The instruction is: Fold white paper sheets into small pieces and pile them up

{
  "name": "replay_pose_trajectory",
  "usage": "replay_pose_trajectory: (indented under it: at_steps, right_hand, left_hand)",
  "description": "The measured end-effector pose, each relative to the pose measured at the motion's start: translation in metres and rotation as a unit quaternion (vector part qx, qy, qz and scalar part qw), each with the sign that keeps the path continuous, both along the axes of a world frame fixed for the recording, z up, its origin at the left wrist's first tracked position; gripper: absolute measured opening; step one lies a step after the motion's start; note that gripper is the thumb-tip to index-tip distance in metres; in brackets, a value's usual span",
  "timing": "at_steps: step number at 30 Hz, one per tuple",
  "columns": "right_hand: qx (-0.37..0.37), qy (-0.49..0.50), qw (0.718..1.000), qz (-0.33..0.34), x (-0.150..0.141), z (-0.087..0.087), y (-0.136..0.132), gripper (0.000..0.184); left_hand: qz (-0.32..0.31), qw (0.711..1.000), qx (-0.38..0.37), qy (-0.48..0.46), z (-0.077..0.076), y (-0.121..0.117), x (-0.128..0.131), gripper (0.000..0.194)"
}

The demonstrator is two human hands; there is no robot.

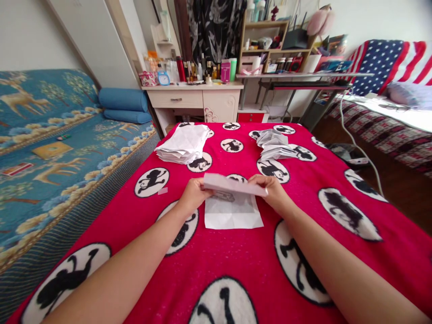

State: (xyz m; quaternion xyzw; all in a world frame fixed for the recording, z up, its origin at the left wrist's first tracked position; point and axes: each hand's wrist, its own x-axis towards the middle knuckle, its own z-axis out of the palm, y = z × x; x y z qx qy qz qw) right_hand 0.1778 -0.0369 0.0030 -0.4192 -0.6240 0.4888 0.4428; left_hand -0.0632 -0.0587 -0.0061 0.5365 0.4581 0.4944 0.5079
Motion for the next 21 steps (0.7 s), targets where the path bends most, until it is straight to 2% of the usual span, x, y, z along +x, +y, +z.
replay_pose_trajectory:
  at_steps: [2, 4, 8, 13, 16, 21]
  right_hand:
    - [0.041, -0.035, 0.999, 0.006, 0.001, -0.002, 0.002, 0.006]
    - [0.068, -0.058, 0.996, 0.009, 0.002, -0.004, 0.003, 0.013]
    - [0.099, -0.103, 0.99, -0.002, 0.001, -0.006, 0.003, 0.026]
    - [0.081, -0.176, 0.981, -0.015, 0.0, 0.001, -0.001, 0.03]
    - [0.087, -0.236, 0.968, -0.022, 0.0, 0.004, -0.003, 0.023]
    - [0.146, -0.329, 0.933, -0.023, -0.002, 0.004, -0.007, 0.012]
  left_hand:
    - [-0.017, 0.999, 0.026, 0.024, -0.001, 0.0, -0.003, 0.01]
    - [-0.025, 0.995, 0.059, 0.072, -0.002, 0.0, -0.006, 0.002]
    - [-0.038, 0.98, 0.101, 0.168, -0.001, 0.0, -0.01, 0.023]
    - [-0.044, 0.959, 0.138, 0.244, 0.001, 0.002, -0.015, 0.04]
    - [-0.037, 0.948, 0.153, 0.275, 0.004, 0.002, -0.018, 0.044]
    - [0.033, 0.917, 0.222, 0.33, 0.011, -0.004, -0.011, 0.039]
